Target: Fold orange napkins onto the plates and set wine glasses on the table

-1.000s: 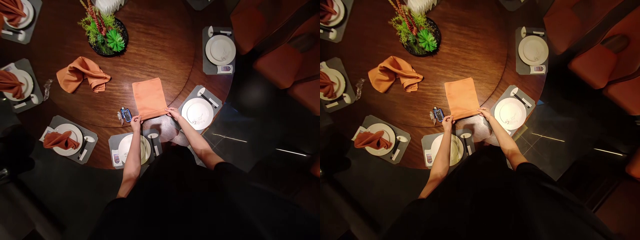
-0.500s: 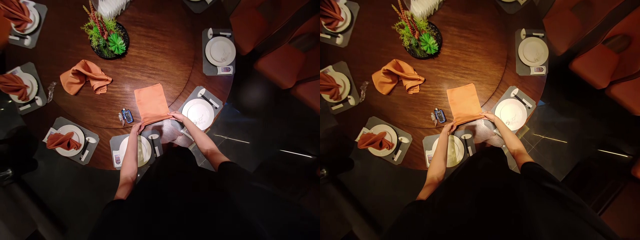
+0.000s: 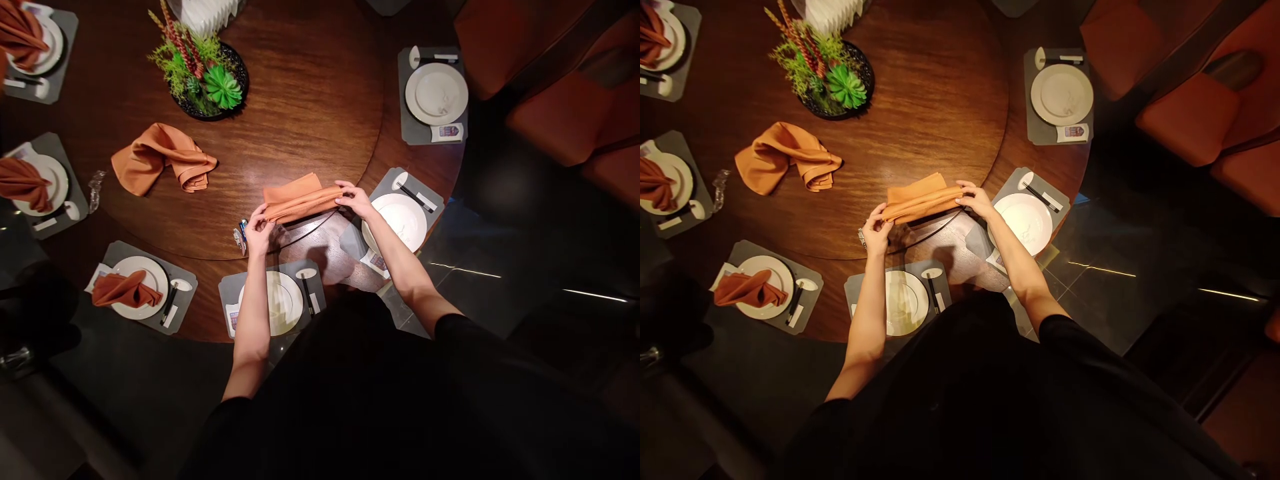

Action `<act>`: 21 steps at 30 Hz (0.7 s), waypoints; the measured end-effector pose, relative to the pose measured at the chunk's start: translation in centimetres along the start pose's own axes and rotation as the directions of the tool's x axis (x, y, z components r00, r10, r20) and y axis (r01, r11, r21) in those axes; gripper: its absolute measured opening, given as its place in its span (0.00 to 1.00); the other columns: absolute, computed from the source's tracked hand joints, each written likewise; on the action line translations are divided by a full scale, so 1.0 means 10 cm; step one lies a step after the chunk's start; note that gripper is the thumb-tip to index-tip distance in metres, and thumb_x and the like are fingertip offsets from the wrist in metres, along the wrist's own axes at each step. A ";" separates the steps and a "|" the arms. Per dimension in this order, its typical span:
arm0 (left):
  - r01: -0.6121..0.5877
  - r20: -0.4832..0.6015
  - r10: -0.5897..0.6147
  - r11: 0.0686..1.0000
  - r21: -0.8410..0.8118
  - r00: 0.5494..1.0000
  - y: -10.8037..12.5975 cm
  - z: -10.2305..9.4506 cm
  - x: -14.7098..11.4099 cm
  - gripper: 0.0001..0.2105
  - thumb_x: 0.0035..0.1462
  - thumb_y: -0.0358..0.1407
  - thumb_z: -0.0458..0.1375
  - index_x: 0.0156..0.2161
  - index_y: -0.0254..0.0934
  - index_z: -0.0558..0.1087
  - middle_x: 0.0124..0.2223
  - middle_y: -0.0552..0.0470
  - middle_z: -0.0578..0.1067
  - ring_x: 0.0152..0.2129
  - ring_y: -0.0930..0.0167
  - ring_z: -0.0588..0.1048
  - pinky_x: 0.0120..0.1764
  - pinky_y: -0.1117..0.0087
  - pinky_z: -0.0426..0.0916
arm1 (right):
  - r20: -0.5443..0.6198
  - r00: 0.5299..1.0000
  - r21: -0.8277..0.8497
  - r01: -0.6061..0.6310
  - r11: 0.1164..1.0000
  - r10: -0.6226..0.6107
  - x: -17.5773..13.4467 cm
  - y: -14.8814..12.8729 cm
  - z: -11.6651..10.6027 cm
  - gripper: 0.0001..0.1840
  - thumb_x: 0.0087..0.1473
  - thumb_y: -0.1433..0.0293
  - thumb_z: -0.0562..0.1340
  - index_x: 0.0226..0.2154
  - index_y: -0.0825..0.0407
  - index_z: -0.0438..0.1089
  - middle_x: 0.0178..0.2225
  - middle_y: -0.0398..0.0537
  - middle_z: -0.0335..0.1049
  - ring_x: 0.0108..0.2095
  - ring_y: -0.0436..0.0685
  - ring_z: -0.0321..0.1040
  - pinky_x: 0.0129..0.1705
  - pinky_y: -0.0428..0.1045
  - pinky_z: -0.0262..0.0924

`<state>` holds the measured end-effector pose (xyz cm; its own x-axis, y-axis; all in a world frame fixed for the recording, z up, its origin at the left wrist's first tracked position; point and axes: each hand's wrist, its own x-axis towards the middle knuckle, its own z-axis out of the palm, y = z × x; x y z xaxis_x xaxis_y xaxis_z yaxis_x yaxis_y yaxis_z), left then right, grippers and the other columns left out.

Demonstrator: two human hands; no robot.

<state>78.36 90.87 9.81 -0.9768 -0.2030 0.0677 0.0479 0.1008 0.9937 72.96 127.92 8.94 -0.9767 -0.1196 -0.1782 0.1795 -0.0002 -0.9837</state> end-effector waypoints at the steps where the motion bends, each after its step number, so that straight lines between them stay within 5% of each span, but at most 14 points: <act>1: 0.021 0.002 -0.021 0.999 -0.024 1.000 0.00 0.01 0.04 0.23 0.47 0.53 0.78 0.37 0.39 0.78 0.53 0.43 0.83 0.53 0.61 0.82 0.59 0.60 0.77 | 0.004 1.000 0.020 0.007 1.000 -0.008 0.04 -0.03 0.00 0.30 0.36 0.49 0.82 0.33 0.50 0.76 0.66 0.53 0.71 0.66 0.65 0.67 0.72 0.60 0.58; 5: 0.167 -0.073 -0.171 0.984 -0.053 0.983 -0.11 0.02 0.01 0.22 0.45 0.49 0.78 0.39 0.39 0.79 0.41 0.49 0.84 0.41 0.66 0.83 0.52 0.63 0.79 | -0.006 0.996 0.105 -0.086 0.991 0.087 0.00 0.01 0.08 0.31 0.35 0.51 0.83 0.35 0.50 0.74 0.47 0.45 0.79 0.49 0.56 0.71 0.61 0.53 0.65; 8: 0.298 -0.113 -0.303 0.953 -0.061 0.946 -0.27 0.02 -0.23 0.17 0.48 0.43 0.76 0.39 0.37 0.80 0.38 0.49 0.83 0.36 0.68 0.82 0.47 0.66 0.78 | -0.032 0.975 0.144 -0.213 0.966 0.220 -0.21 0.13 0.22 0.28 0.39 0.56 0.82 0.36 0.51 0.73 0.35 0.36 0.75 0.40 0.50 0.66 0.52 0.48 0.65; 11: 0.453 -0.115 -0.457 0.890 -0.061 0.882 -0.41 0.04 -0.56 0.12 0.50 0.38 0.74 0.37 0.36 0.80 0.31 0.53 0.80 0.29 0.71 0.79 0.40 0.69 0.76 | -0.107 0.915 0.187 -0.365 0.912 0.388 -0.47 0.24 0.37 0.20 0.46 0.63 0.80 0.36 0.53 0.75 0.34 0.36 0.75 0.39 0.47 0.65 0.47 0.44 0.62; 16: 0.626 -0.212 -0.633 0.772 -0.109 0.745 -0.55 0.11 -0.93 0.09 0.50 0.35 0.73 0.33 0.36 0.78 0.26 0.57 0.77 0.25 0.73 0.75 0.34 0.72 0.72 | -0.112 0.722 0.247 -0.645 0.723 0.683 -0.76 0.36 0.49 0.13 0.55 0.69 0.77 0.36 0.53 0.75 0.31 0.37 0.74 0.36 0.47 0.65 0.42 0.44 0.62; 21: 0.701 -0.244 -0.734 0.679 -0.219 0.634 -0.58 0.17 -0.95 0.09 0.49 0.34 0.74 0.33 0.36 0.78 0.28 0.56 0.77 0.26 0.72 0.77 0.36 0.69 0.75 | -0.063 0.699 0.265 -0.676 0.687 0.712 -0.80 0.37 0.51 0.08 0.62 0.74 0.73 0.39 0.54 0.73 0.33 0.42 0.77 0.38 0.49 0.69 0.44 0.45 0.69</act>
<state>87.05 93.86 3.27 -0.6034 -0.4406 -0.6647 -0.6065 -0.2876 0.7413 82.01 123.79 6.79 -0.5621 -0.0208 -0.8268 0.8152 -0.1823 -0.5497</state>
